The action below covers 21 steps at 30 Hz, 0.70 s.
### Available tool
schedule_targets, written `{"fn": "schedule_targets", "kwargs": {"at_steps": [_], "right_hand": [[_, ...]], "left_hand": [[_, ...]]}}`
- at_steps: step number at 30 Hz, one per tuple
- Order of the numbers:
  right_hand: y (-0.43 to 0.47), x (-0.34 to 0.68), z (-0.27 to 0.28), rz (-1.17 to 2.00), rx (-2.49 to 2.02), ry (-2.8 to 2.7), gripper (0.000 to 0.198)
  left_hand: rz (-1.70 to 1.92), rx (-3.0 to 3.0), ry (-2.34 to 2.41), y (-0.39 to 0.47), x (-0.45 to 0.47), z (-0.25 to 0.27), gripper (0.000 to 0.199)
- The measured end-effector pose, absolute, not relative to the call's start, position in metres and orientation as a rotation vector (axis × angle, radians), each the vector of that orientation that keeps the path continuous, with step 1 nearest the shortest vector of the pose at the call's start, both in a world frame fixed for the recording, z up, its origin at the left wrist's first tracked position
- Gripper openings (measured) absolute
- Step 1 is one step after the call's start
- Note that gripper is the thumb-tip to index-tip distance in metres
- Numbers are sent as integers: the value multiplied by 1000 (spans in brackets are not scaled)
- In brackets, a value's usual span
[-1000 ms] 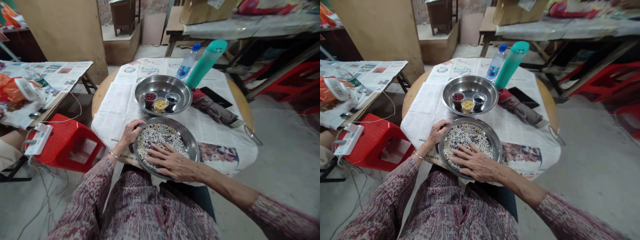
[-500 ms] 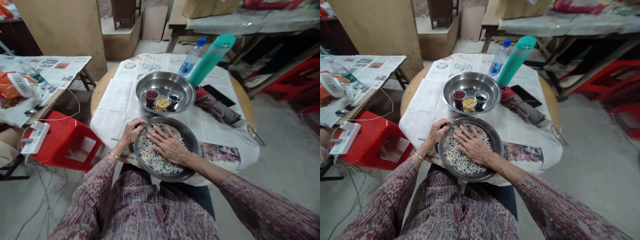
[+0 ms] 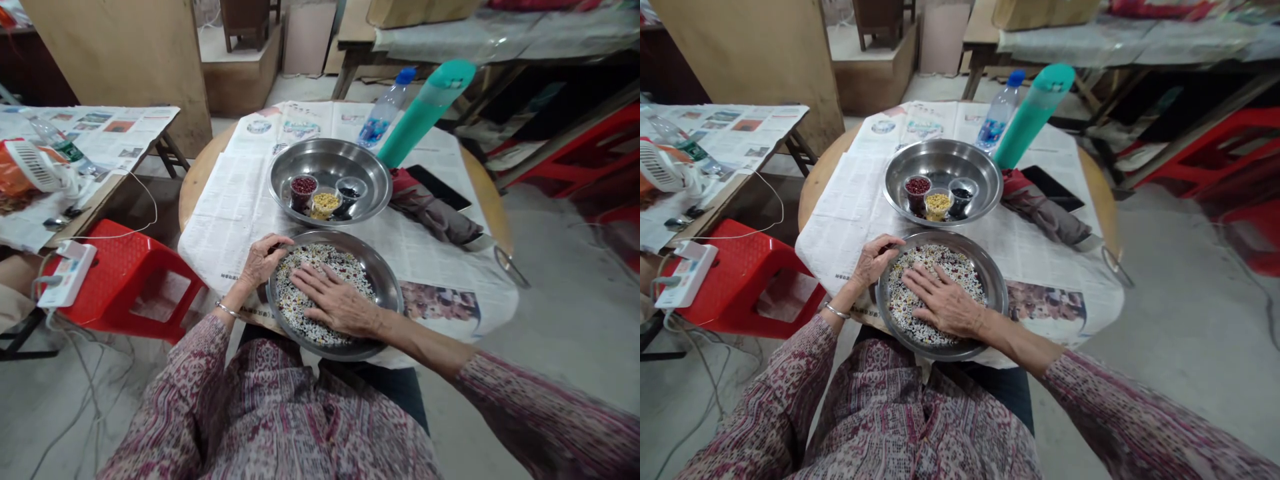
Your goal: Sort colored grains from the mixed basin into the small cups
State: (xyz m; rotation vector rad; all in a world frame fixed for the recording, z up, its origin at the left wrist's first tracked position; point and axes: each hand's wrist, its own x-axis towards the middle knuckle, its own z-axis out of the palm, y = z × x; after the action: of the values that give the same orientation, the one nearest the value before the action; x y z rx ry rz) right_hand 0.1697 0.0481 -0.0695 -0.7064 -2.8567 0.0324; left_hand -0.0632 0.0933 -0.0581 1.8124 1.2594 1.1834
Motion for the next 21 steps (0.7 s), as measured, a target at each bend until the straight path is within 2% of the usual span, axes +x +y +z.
{"fn": "schedule_targets", "kwargs": {"at_steps": [4, 7, 15, 21], "right_hand": [[36, 165, -62, 171, -435, -2949, 66], [40, 161, -60, 201, -424, -2947, 64], [58, 177, -65, -36, -939, -2814, 68], [35, 192, -58, -66, -1273, -2710, 69]], "left_hand": [[1172, 1806, 1272, 94, -63, -57, 21], [1171, 1798, 1276, 93, -62, -56, 21], [1235, 1774, 1258, 93, -61, -56, 18], [1286, 1711, 1306, 94, -62, -59, 20]]}}
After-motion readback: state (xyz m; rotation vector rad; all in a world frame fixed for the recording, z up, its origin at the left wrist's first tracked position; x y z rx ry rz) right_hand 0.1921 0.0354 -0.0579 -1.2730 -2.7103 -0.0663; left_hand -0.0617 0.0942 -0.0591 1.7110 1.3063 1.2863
